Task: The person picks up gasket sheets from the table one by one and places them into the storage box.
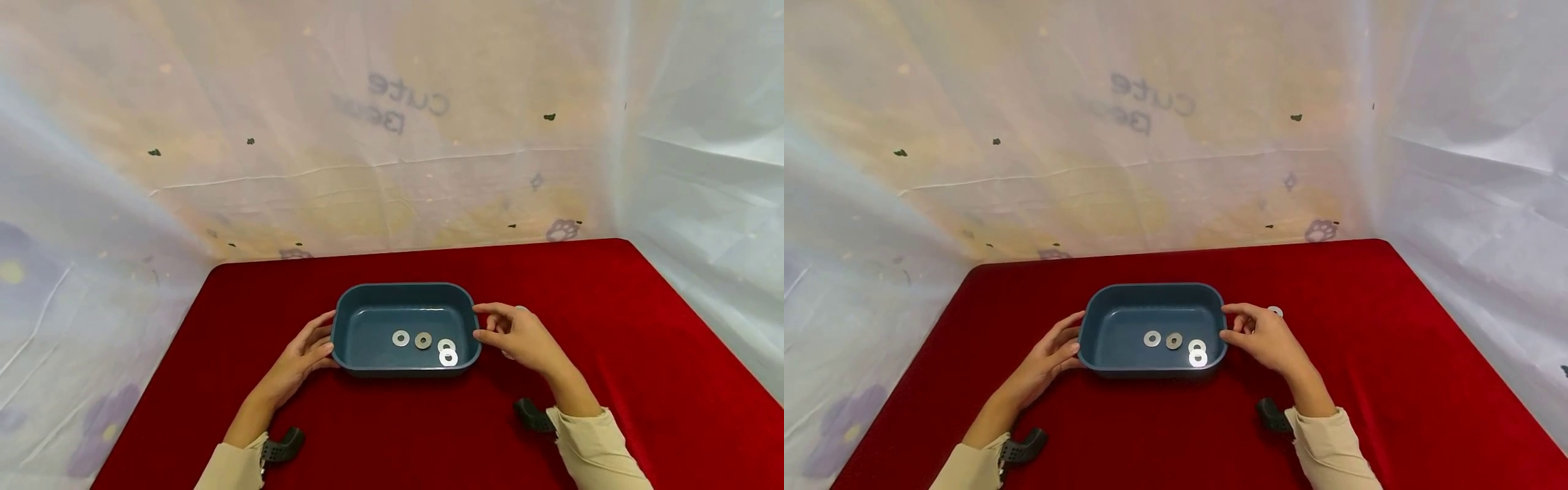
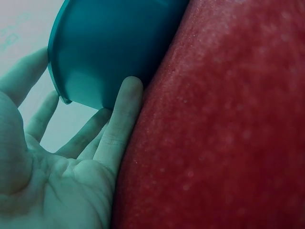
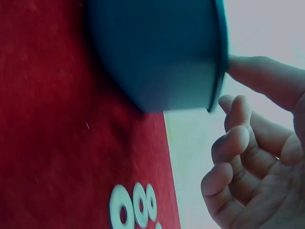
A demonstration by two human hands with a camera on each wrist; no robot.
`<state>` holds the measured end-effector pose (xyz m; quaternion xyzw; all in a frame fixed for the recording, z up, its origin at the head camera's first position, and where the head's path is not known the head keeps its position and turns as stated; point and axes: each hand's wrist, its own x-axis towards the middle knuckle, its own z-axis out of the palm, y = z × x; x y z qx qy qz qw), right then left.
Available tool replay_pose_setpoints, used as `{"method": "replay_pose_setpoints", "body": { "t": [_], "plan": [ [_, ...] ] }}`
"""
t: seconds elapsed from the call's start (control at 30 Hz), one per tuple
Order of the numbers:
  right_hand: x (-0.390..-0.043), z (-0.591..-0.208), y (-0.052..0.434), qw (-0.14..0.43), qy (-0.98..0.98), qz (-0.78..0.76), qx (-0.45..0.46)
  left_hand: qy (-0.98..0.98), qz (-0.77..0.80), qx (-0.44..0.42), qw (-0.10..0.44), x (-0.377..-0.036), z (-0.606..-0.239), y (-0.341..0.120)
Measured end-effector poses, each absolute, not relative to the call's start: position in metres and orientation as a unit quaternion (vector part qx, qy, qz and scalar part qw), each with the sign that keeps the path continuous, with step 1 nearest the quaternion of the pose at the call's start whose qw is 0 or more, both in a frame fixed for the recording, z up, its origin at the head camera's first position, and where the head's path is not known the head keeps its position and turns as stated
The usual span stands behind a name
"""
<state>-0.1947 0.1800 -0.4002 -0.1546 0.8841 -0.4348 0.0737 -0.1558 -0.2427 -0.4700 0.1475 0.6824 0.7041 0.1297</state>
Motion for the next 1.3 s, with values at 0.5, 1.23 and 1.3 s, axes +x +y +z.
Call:
{"method": "replay_pose_setpoints", "body": {
  "t": [0.5,1.23,1.3],
  "plan": [
    [-0.199,-0.399,0.227,0.040,0.907,-0.403,-0.117,0.683,0.703,0.153,0.128,-0.155,-0.469,-0.241],
    [-0.207,-0.423,0.257,0.068,0.912,-0.393,-0.095,0.684,0.701,0.157,0.126,-0.156,-0.469,-0.241],
    [-0.206,-0.425,0.256,0.074,0.917,-0.381,-0.095,0.683,0.702,0.157,0.127,-0.156,-0.469,-0.241]
  ]
}}
